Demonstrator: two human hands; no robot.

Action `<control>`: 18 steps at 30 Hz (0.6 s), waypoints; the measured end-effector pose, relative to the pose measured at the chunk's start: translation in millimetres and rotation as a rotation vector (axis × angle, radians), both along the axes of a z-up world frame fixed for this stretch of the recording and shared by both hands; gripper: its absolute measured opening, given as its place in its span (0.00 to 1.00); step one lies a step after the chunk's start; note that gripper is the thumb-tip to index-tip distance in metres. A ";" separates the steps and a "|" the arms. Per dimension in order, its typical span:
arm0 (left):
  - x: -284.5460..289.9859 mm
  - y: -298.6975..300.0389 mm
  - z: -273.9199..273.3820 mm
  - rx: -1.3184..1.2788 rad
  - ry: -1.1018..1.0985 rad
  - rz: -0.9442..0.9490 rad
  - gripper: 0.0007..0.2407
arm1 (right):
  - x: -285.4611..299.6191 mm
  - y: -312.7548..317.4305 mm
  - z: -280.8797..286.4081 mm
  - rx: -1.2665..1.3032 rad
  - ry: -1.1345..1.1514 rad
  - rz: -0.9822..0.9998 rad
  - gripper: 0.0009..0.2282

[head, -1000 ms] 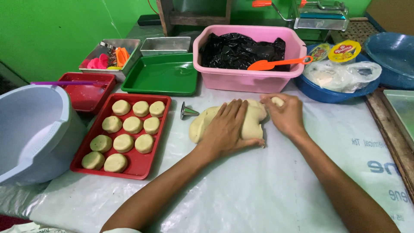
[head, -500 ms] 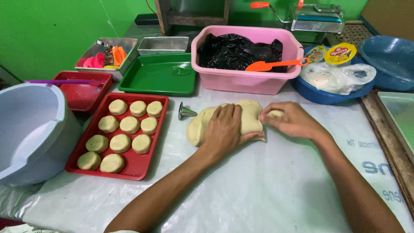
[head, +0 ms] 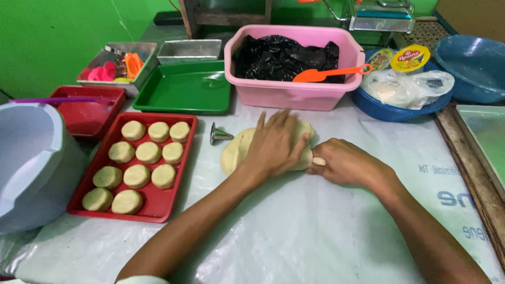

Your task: Filling and shaping small dough balls with a dark paste in a bakery environment.

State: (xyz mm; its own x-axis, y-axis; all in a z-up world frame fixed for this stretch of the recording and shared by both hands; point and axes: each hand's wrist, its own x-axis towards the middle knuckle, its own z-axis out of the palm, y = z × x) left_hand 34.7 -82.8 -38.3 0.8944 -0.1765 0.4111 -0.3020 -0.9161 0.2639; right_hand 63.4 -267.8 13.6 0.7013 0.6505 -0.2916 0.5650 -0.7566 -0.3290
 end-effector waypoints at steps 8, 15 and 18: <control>18.2 -4.7 -9.6 0.057 0.035 -0.301 0.20 | -0.3 -7.8 -1.8 -0.055 0.009 -0.004 0.14; 23.6 -13.4 -23.6 0.070 -0.059 -0.207 0.18 | 3.6 -11.3 10.3 -0.080 0.054 -0.012 0.13; 21.5 -14.8 -24.3 0.048 -0.079 -0.191 0.18 | 1.8 -15.9 12.9 -0.099 0.078 -0.028 0.12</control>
State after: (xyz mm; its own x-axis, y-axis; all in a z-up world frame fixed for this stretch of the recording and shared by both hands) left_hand 56.1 -97.7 -62.5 0.8079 -0.3608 0.4659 -0.4894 -0.8512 0.1896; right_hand 65.2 -283.7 26.5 0.6914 0.5966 -0.4075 0.5189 -0.8025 -0.2944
